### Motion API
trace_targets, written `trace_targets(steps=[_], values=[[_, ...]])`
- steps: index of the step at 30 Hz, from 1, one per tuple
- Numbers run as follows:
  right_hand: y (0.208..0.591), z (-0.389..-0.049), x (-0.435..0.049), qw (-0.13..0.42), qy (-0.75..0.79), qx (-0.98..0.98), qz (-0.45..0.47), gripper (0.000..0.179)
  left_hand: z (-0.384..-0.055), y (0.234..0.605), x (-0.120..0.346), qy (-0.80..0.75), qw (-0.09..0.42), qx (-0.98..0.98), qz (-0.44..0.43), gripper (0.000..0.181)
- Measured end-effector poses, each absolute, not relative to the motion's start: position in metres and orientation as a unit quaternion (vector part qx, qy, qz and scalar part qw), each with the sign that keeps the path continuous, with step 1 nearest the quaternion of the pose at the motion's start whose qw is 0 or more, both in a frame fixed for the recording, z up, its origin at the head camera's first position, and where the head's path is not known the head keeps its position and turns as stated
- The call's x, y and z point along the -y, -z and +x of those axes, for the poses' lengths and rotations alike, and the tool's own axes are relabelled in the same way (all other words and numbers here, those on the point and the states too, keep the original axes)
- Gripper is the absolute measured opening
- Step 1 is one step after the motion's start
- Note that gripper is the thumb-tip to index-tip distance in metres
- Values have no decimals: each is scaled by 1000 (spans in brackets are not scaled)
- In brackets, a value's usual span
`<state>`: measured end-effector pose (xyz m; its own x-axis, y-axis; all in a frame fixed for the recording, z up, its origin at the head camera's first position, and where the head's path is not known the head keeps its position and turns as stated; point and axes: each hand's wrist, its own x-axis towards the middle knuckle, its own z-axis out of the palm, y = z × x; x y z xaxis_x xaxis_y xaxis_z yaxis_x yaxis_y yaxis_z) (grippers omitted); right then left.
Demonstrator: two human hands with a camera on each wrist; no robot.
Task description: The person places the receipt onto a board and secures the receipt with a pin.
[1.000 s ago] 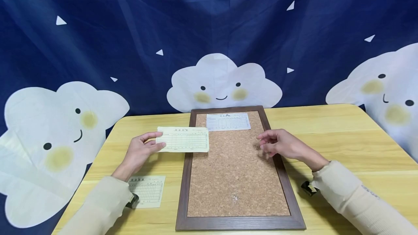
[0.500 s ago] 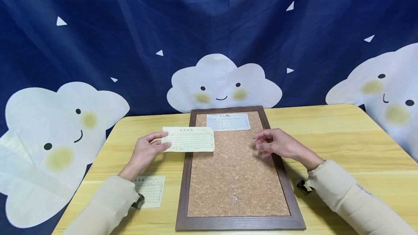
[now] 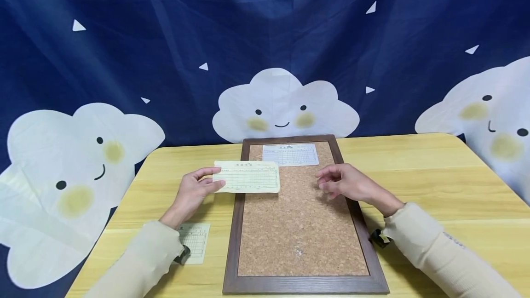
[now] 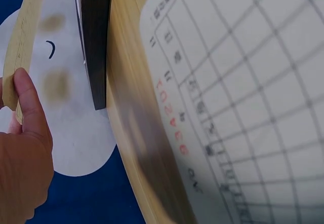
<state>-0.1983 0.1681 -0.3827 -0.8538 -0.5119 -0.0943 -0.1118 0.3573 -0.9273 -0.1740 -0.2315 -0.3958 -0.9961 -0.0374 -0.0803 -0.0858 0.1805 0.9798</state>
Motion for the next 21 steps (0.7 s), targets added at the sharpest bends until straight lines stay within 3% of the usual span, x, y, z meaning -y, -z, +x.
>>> trace_targets(steps=[21], values=[[382,-202,-155,190,557,-785,-194,33,-181,400,208,-675,20,-737,-36,44]])
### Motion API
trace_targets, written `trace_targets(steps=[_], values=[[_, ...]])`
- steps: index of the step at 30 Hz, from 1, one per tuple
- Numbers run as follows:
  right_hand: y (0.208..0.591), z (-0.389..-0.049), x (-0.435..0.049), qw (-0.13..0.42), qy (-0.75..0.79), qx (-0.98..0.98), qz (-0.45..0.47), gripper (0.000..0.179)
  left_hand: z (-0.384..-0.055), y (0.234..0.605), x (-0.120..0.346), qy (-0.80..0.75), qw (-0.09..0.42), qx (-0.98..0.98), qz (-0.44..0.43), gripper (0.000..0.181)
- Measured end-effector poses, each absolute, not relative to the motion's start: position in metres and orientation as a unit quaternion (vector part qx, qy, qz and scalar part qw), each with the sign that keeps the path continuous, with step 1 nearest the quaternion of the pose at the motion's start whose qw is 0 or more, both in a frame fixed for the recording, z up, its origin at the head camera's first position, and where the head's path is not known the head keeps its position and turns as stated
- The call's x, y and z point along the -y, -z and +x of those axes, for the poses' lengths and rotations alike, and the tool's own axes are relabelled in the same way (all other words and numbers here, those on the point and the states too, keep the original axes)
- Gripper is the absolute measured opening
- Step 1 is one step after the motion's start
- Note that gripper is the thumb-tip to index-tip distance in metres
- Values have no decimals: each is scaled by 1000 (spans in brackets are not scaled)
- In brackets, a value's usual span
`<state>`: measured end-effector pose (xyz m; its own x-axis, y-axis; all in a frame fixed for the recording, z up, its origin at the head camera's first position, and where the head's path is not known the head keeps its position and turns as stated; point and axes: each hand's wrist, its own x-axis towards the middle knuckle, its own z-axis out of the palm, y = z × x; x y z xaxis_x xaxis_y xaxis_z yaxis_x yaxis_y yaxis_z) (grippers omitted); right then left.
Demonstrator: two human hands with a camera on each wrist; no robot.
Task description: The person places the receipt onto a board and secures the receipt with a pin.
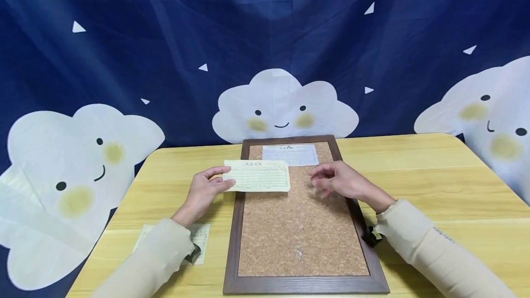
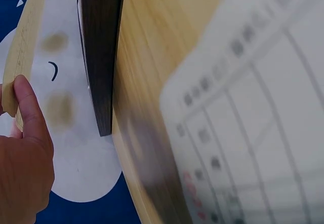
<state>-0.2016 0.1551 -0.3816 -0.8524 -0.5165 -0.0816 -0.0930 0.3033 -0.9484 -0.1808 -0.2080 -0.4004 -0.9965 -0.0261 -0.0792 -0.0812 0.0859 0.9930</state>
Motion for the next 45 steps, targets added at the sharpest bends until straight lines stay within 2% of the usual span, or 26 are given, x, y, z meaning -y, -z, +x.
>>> trace_targets(steps=[27,45], values=[[382,-206,-140,182,578,-779,-163,22,-185,404,177,-679,35,-733,-29,42],[384,-207,-143,166,573,-788,-155,23,-184,401,161,-665,40,-746,-17,40]])
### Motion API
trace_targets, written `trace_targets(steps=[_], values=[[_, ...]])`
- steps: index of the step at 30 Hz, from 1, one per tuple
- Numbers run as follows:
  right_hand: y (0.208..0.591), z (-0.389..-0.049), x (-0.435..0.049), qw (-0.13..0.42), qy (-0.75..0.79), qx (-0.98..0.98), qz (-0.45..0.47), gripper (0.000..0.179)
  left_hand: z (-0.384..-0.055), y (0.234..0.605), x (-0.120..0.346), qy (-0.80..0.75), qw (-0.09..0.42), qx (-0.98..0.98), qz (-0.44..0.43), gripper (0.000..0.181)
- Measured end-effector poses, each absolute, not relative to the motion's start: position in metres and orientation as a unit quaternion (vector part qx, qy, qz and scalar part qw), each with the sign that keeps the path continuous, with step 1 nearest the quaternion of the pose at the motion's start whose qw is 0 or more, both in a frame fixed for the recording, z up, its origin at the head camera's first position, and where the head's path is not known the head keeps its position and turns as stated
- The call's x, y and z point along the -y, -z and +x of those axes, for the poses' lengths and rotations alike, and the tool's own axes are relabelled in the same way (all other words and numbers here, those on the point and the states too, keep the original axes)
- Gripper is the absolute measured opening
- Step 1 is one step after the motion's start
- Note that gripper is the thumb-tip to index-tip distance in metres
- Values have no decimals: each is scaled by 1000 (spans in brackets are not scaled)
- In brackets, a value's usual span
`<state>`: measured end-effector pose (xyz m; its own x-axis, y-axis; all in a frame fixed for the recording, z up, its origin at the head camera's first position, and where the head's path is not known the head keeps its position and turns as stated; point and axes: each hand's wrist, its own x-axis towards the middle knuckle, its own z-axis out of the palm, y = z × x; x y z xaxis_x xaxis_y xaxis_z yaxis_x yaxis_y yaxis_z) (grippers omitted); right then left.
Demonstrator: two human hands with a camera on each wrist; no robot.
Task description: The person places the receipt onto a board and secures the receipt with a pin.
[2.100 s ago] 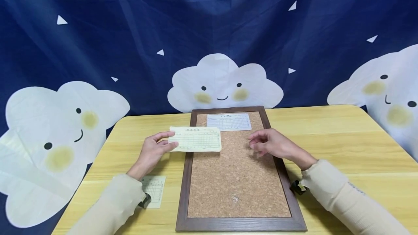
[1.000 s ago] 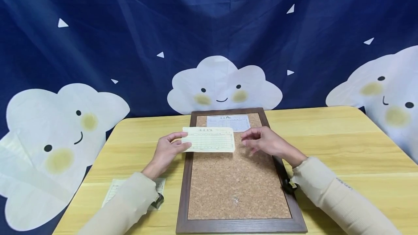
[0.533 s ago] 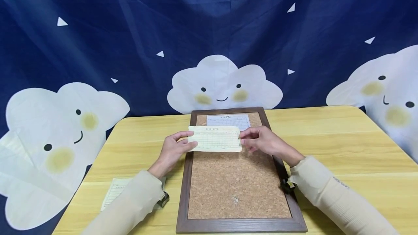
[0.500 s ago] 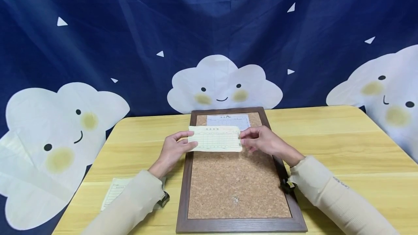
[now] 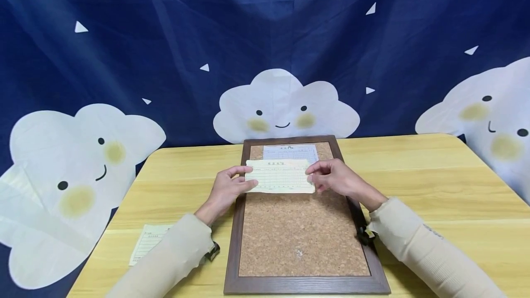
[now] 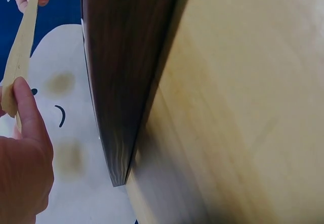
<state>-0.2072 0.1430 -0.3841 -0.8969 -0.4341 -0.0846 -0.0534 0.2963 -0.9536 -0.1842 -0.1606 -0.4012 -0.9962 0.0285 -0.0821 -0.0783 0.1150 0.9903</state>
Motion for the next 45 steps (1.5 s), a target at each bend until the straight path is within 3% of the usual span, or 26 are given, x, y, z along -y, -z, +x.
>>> trace_targets(steps=[22,45], values=[[380,-212,-156,160,549,-806,-149,24,-194,404,152,-640,35,-767,22,34],[384,-212,-164,170,540,-812,-143,21,-197,406,145,-622,76,-779,29,31]])
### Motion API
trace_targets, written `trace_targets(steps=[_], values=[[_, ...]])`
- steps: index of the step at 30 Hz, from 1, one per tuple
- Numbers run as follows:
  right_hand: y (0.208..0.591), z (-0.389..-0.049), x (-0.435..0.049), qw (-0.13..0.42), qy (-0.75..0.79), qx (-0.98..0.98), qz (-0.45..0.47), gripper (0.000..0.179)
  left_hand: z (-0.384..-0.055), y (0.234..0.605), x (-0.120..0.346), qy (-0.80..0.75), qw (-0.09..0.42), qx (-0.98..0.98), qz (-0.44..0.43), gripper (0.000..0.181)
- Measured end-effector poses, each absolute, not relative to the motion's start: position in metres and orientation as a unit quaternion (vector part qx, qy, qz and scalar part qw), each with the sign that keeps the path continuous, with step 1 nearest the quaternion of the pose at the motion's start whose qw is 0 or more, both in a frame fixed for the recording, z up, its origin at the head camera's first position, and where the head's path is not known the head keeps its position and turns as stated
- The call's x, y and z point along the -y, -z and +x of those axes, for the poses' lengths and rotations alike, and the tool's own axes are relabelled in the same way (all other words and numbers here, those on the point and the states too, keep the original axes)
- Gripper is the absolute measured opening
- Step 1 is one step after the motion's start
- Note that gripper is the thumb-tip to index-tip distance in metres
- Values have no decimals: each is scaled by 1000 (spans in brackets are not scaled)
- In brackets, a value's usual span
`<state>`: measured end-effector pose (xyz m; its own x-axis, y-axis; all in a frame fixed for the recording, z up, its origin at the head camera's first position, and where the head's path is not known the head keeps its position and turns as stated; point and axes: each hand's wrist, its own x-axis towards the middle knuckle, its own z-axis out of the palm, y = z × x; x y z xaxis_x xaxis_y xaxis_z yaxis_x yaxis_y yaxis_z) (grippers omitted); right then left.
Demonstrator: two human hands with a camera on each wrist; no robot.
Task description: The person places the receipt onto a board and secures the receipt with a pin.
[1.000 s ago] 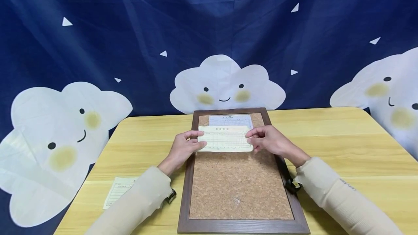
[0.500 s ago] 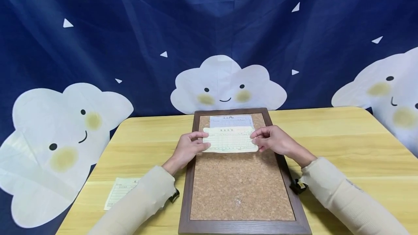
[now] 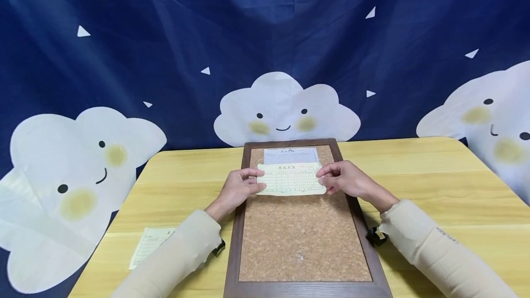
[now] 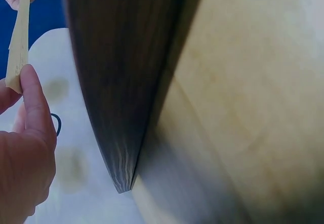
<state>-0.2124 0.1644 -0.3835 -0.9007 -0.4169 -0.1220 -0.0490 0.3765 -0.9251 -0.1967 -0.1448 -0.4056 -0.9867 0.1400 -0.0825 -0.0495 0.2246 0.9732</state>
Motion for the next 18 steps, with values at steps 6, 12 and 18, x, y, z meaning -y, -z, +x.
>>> trace_targets(steps=[6,12,18], values=[[386,-214,-163,173,533,-816,-143,18,-198,407,147,-610,84,-787,27,31],[387,-215,-160,177,523,-820,-150,19,-201,410,147,-593,89,-799,30,30],[386,-217,-161,181,515,-824,-150,19,-205,410,145,-575,83,-813,30,27]])
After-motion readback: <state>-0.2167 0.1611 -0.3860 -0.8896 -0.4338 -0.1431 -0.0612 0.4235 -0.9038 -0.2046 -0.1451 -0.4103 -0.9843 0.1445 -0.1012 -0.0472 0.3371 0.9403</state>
